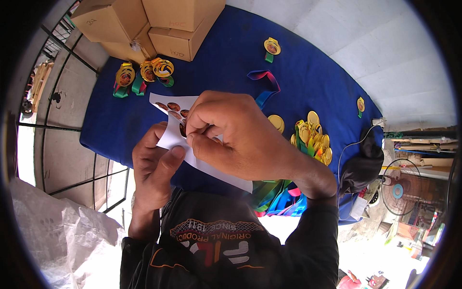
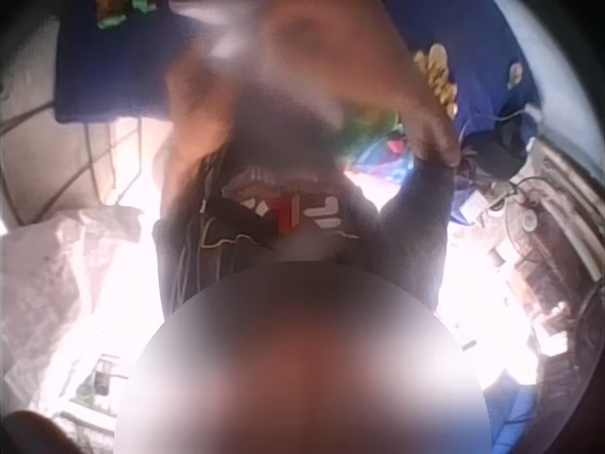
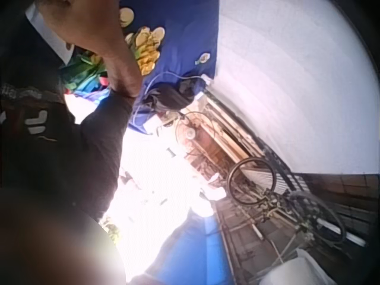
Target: The person peels circular stickers from a sheet and applies them to gold medals. They then attach colorful ribbons to the medals and place the finished items on a blue table.
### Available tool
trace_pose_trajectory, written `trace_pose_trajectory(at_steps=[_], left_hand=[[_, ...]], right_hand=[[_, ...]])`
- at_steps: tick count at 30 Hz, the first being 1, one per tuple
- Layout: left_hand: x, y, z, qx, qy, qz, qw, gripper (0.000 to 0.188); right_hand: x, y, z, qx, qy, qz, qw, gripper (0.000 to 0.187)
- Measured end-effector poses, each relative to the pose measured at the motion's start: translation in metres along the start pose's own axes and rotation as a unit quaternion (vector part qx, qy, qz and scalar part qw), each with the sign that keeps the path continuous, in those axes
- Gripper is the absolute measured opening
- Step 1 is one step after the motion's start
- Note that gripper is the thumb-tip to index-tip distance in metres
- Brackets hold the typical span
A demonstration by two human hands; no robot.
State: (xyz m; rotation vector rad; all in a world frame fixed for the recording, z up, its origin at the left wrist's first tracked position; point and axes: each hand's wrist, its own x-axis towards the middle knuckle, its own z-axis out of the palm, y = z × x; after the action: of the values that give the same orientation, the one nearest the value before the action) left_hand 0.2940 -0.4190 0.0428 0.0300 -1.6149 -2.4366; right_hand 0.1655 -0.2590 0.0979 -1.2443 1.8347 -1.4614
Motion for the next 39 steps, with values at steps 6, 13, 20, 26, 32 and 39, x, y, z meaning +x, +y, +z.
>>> trace_pose_trajectory(at_steps=[6,13,20,26,32,39], left_hand=[[-0.001,0.000,0.001,0.000,0.002,0.000,1.000,0.020],[0.003,-0.002,-0.004,-0.112,0.006,0.057,0.992,0.016],[0.001,-0.004,-0.004,-0.112,0.025,-0.025,0.993,0.031],[-0.001,-0.013,0.001,-0.109,0.066,0.061,0.990,0.030],[-0.004,-0.015,0.007,0.005,0.092,0.110,0.990,0.028],[-0.005,-0.010,0.005,0.096,0.107,0.100,0.985,0.027]], right_hand=[[-0.001,0.006,-0.002,-0.023,-0.021,-0.019,0.999,0.009],[-0.001,0.009,0.004,-0.051,0.065,-0.072,0.994,0.029],[0.000,0.006,0.014,-0.179,0.064,-0.132,0.973,0.036],[-0.003,0.003,0.016,-0.285,0.116,-0.166,0.937,0.032],[-0.002,0.002,0.019,-0.301,0.123,-0.187,0.927,0.027],[-0.004,0.002,0.022,-0.310,0.119,-0.177,0.927,0.025]])
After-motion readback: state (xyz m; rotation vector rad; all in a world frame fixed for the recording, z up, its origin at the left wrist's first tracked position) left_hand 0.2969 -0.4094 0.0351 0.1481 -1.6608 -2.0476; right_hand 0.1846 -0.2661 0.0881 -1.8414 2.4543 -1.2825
